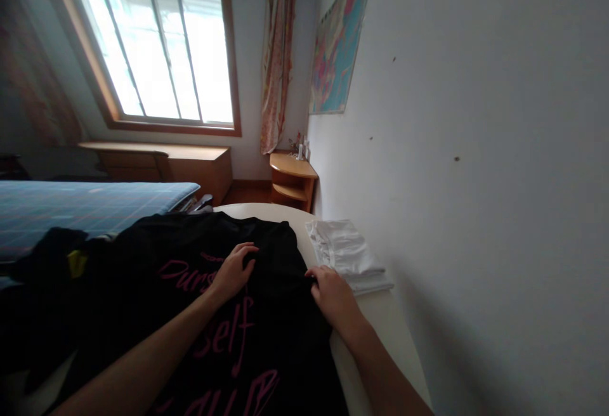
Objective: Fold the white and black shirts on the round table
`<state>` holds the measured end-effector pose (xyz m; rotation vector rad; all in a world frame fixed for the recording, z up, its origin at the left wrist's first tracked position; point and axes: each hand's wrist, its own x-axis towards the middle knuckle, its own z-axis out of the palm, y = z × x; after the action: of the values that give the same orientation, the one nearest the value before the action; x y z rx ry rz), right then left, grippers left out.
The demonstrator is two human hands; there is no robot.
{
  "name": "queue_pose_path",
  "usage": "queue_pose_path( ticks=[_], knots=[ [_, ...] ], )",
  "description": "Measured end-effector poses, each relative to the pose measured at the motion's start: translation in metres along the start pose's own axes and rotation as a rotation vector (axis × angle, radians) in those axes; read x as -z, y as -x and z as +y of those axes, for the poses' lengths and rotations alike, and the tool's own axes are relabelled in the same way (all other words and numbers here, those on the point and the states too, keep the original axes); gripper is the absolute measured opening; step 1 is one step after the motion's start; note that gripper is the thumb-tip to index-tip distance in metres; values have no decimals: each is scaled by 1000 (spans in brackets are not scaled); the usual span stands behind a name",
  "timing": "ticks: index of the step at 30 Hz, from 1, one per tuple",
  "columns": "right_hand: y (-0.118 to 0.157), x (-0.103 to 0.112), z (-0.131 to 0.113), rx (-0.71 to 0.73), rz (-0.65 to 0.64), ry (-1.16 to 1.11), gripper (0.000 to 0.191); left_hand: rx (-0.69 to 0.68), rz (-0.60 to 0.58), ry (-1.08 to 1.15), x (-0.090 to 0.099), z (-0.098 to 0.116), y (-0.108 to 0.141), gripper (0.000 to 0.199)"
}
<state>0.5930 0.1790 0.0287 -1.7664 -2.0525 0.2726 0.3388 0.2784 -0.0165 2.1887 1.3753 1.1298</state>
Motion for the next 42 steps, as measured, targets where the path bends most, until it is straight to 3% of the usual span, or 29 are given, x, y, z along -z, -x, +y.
queue_pose_path(
  ticks=[7, 13, 19, 24, 28, 34, 42],
  knots=[
    [8, 11, -14, -218, -43, 259, 23, -22, 15, -46, 2, 4, 1, 29],
    [3, 5, -27, -185, 52, 325, 24, -46, -122, -203, -2, 7, 7, 40],
    [-47, -3, -34, -107, 39, 221, 28, -38, -152, -250, -2, 10, 9, 40],
    [-115, -2, -42, -55, 39, 320, 38, -45, -167, -276, -2, 8, 9, 42],
    [-151, -7, -43, -68, 4, 355, 39, -42, -168, -269, -2, 7, 8, 41],
    [-173, -17, -42, -232, -46, 390, 33, -37, -174, -262, -2, 8, 8, 42],
    [-178, -16, -33, -374, 65, 366, 45, -35, -161, -248, -1, 10, 8, 44]
  ],
)
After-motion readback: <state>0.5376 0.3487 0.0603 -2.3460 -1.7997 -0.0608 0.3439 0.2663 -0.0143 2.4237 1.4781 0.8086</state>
